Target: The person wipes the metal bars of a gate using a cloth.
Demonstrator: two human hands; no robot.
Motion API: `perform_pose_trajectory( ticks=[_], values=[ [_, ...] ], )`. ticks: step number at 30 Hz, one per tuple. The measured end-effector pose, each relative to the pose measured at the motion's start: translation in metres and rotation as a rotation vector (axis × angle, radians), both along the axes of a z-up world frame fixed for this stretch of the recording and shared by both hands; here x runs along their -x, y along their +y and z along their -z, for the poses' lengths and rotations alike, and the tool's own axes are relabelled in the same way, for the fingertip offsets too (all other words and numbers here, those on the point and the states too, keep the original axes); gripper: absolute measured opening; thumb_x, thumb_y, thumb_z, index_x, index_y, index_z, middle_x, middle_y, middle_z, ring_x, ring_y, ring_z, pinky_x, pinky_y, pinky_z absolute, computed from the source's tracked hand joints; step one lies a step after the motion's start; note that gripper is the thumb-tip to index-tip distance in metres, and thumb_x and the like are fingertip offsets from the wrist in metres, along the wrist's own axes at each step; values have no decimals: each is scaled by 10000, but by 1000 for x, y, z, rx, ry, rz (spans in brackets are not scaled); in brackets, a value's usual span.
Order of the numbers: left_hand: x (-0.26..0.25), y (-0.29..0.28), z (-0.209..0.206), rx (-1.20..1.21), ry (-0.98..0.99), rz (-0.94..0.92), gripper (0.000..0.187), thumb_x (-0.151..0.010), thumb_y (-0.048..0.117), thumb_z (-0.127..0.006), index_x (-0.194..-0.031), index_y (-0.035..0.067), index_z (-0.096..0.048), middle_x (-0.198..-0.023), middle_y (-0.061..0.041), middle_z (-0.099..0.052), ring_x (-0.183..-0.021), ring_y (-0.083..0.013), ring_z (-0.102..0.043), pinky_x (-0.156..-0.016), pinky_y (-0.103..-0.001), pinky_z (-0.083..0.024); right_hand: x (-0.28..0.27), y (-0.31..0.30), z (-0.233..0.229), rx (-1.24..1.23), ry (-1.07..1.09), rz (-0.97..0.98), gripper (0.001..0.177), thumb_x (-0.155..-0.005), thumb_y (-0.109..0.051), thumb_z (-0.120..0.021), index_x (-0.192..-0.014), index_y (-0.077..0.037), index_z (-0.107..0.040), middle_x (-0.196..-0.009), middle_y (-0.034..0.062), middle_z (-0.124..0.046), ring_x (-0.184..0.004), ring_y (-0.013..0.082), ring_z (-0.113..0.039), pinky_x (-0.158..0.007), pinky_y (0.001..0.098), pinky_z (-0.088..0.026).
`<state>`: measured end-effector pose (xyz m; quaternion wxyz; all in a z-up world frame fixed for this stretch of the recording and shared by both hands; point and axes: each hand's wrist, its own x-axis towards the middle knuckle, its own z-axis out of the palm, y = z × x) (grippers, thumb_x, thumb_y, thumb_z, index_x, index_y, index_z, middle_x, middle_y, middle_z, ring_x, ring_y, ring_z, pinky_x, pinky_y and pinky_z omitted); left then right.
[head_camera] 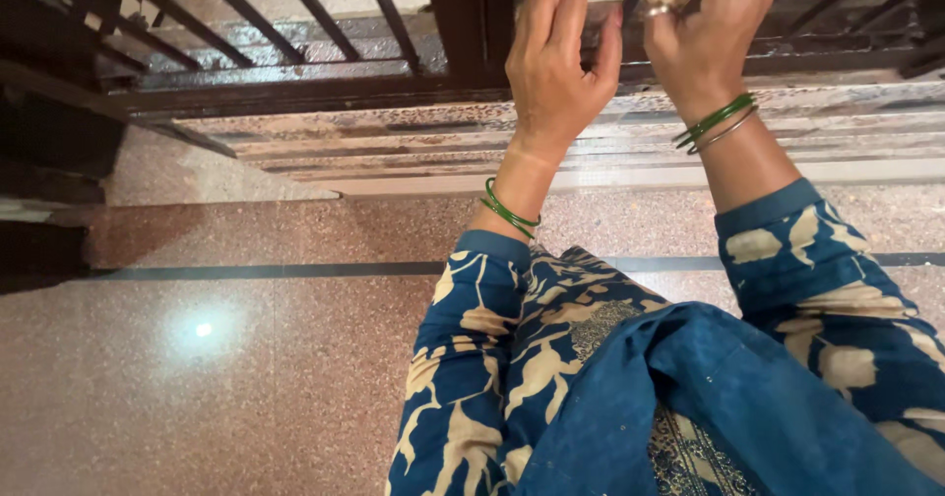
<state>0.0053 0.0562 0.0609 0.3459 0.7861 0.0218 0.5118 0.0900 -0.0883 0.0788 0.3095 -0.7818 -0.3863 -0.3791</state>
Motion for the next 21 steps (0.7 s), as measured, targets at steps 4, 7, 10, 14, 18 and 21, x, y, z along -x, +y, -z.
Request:
perform_pose_trajectory(
  ticks=[4,7,10,14,18,21],
  values=[
    [4,11,22,65,2,25,348,-1027,165,-697,-1369,182,-639,-1439,32,-577,-1263,-173,-648,-1059,-284,-581,24,12,9,23,-31,-105,288,-824,73,-727,-1085,-14,-642,-1127,167,-624,-1056,340,-597,-855,462,-509],
    [9,11,33,20,49,-41,278,-1013,122,-660,-1287,167,-669,-1502,-15,-579,-1221,-184,-659,-1040,-293,-594,37,25,13,173,-65,-96,255,-849,35,-778,-1066,-42,-667,-1174,119,-651,-1055,294,-636,-804,395,-555],
    [14,5,46,-8,85,-77,276,-980,128,-683,-1256,119,-679,-1376,-36,-596,-1221,-252,-652,-985,-291,-576,50,25,20,305,-31,-79,222,-896,14,-811,-1083,-50,-710,-1196,68,-682,-999,266,-654,-745,363,-566],
    [19,1,64,-146,217,31,370,-1014,126,-669,-1378,91,-615,-1438,-33,-570,-1316,-236,-611,-1106,-336,-536,54,11,29,262,58,-107,309,-871,64,-770,-1162,-36,-741,-1236,65,-685,-1065,267,-685,-846,370,-604],
    [25,-1,69,-207,338,124,533,-963,141,-653,-1469,32,-528,-1536,-106,-525,-1452,-260,-494,-1174,-374,-487,52,-9,28,182,81,-14,339,-787,69,-747,-1102,-55,-738,-1203,99,-674,-1058,283,-691,-862,368,-603],
    [25,-9,67,-209,327,123,531,-977,157,-659,-1470,24,-512,-1549,-112,-509,-1493,-250,-440,-1192,-383,-466,50,-21,33,221,134,27,363,-844,88,-751,-1186,-34,-740,-1274,105,-688,-1095,269,-701,-898,361,-605]
  ],
)
